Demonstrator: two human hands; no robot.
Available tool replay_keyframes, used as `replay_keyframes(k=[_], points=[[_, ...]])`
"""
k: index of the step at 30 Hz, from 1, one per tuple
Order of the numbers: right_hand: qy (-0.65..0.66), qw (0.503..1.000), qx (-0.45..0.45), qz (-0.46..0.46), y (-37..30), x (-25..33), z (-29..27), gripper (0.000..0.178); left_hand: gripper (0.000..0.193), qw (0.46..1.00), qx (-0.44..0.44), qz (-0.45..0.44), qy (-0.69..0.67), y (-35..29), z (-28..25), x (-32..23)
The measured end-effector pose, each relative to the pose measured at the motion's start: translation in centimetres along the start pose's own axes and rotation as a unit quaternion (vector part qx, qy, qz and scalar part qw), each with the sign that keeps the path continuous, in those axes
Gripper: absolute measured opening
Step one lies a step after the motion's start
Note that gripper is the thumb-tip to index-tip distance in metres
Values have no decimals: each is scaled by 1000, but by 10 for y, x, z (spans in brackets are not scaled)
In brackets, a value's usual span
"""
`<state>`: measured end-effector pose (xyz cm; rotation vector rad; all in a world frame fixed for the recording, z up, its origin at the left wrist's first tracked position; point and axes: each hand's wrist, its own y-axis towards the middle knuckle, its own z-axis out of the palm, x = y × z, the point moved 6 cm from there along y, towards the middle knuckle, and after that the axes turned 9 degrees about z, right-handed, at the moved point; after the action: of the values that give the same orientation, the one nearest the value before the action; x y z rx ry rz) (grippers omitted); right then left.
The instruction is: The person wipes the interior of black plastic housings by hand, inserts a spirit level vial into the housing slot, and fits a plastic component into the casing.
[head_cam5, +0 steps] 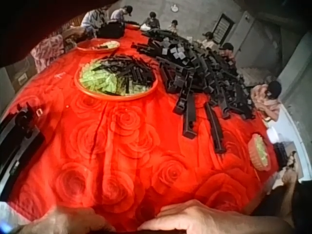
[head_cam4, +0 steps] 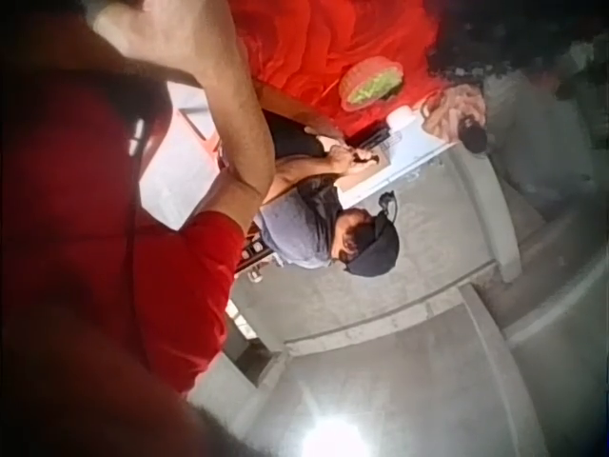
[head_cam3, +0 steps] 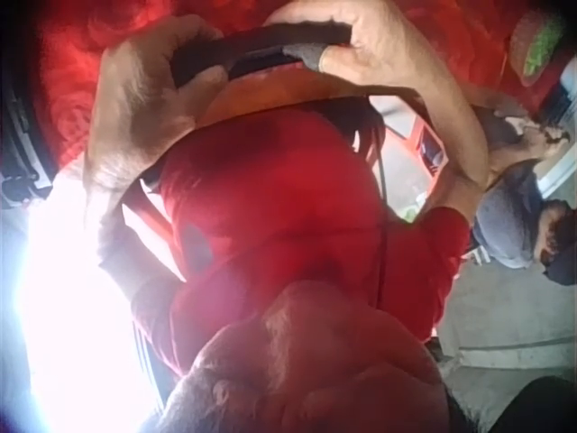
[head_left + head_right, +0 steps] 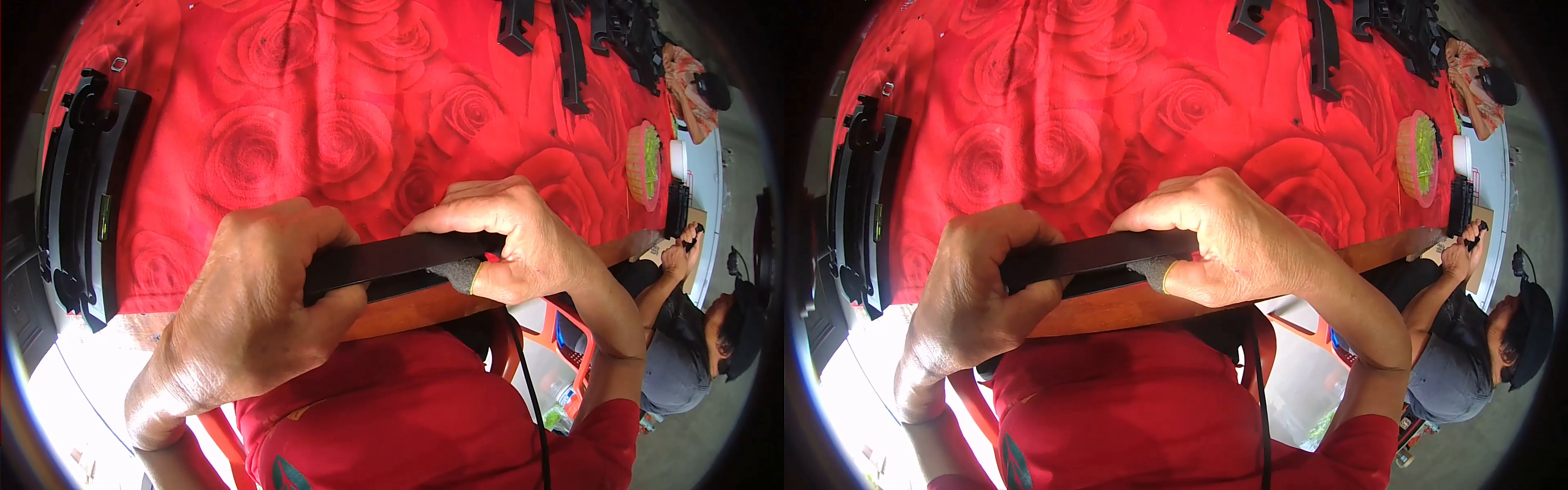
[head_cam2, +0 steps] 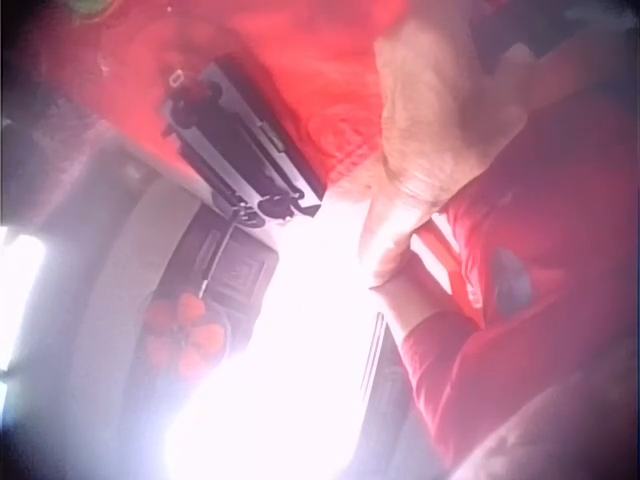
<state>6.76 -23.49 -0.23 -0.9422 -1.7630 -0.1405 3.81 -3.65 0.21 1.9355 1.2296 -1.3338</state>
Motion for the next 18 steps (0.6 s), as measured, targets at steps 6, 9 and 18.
replay_keyframes(k=[6, 9, 18], points=[[-23, 999, -15, -16, 0, 1, 2, 35, 15, 1000, -8, 10, 16, -2, -1, 0], [-30, 999, -11, -6, 1, 1, 3, 36, 17, 1000, -13, 6, 11, -3, -1, 0], [-59, 998, -27, -17, 3, 4, 8, 47, 20, 983, 24, 73, 169, 3, 6, -16]])
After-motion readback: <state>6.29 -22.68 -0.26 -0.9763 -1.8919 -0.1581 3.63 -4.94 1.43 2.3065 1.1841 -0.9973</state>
